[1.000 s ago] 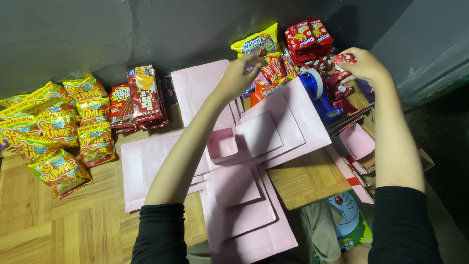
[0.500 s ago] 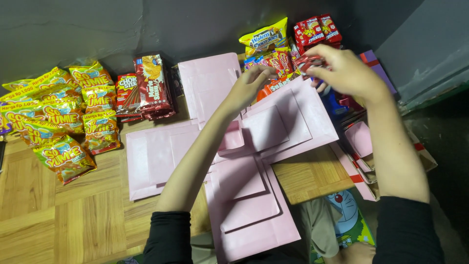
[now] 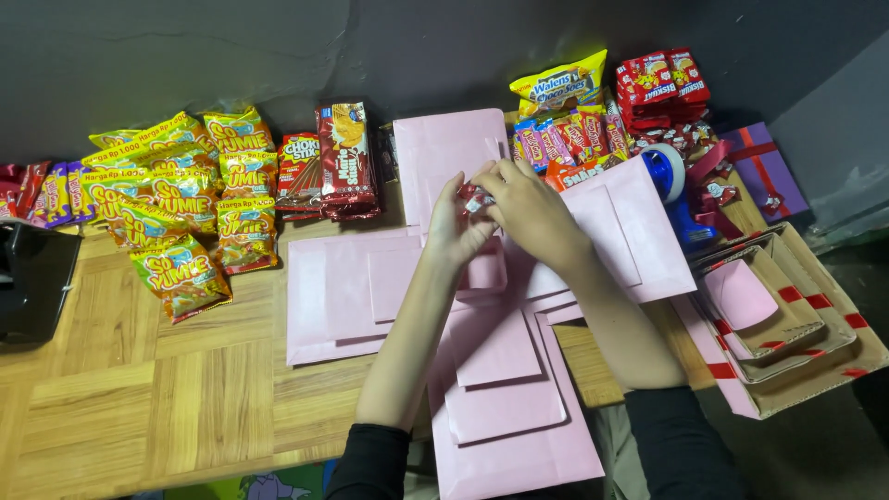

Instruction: The person opens a pink explosion box by hand, unfolds several layers of the box, and places wrapped candies into the central compartment.

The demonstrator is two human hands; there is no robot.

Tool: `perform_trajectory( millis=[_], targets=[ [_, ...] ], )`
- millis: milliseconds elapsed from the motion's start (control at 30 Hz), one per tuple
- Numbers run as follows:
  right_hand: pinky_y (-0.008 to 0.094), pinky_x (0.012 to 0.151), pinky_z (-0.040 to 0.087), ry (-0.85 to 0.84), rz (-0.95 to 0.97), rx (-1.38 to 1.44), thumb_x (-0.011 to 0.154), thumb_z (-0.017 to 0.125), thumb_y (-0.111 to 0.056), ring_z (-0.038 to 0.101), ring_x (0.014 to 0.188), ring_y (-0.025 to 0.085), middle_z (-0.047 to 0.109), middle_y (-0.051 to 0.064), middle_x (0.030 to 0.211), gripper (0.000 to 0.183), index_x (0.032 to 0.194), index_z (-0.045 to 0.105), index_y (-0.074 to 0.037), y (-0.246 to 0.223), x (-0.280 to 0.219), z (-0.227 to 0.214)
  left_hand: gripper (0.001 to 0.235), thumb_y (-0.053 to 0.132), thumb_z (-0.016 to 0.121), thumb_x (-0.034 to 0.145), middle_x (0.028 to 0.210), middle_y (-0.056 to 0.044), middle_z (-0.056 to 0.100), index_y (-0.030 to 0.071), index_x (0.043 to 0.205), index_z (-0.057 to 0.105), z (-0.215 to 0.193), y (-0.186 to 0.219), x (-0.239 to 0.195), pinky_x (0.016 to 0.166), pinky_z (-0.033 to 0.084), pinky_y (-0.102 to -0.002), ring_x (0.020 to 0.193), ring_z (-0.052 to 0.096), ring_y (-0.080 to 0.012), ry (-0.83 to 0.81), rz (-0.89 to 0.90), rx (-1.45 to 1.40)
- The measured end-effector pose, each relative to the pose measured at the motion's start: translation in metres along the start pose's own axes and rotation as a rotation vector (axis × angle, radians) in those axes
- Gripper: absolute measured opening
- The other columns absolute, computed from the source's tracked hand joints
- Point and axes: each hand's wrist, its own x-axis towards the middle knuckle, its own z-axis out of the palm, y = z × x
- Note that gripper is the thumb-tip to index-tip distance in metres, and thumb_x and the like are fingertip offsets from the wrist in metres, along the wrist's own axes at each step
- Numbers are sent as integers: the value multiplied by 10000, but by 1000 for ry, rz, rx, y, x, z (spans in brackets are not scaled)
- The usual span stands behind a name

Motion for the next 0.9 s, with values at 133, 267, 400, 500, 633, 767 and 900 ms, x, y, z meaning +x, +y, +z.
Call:
perform_trajectory(
  millis=[133,267,400,500,633,767,900],
  targets=[
    [428,905,583,21,36,81,931,743,-245,553,1154,313,509,52,1185,420,1311,579,-170,-3,9,-10,277,282,567,1016,1048,-110,669,36,1124,635,9,4,8,675,519,-219,857,669,-214,24,-3,-176],
    [470,987,471,148,5,266,921,573,-25,499,1114,356,428,76,1111,288,1172,470,-119,10,2,-15,309,216,521,1007,1172,-151,670,15,1218,623,14,12,9,937,585,-433,1086,661,-306,88,45,-320],
    [452,1017,384,165,19,286,813,588,11,404,1084,327,346,60,1086,377,1095,385,-136,12,-8,-25,245,196,503,1011,1034,-96,653,38,1146,633,15,32,11,875,580,-387,982,634,-247,65,86,-456],
    [425,1016,357,144,4,266,777,580,23,384,1058,294,340,41,1089,402,1096,398,-141,10,-13,-26,189,185,526,992,956,-56,610,62,1064,651,16,49,6,753,521,-288,871,571,-186,-5,93,-478],
    [447,992,402,-56,-112,214,873,561,-19,476,1076,359,448,104,1056,224,1081,500,-79,4,-13,-28,106,148,535,980,895,-1,525,98,980,628,23,65,-7,603,413,-181,782,485,-128,-108,79,-449],
    [457,911,517,-312,-66,323,920,697,-216,652,1015,376,642,160,1038,269,1119,639,-45,-4,-8,-45,108,162,533,962,796,58,406,162,854,533,35,76,-20,458,297,-168,666,382,-91,-204,21,-408],
    [501,877,548,-322,-53,400,927,690,-311,702,1010,407,721,209,1060,368,1153,657,-23,-5,-6,-50,150,186,539,940,738,82,376,207,800,490,41,82,-27,422,256,-166,610,343,-77,-274,14,-336]
  ],
)
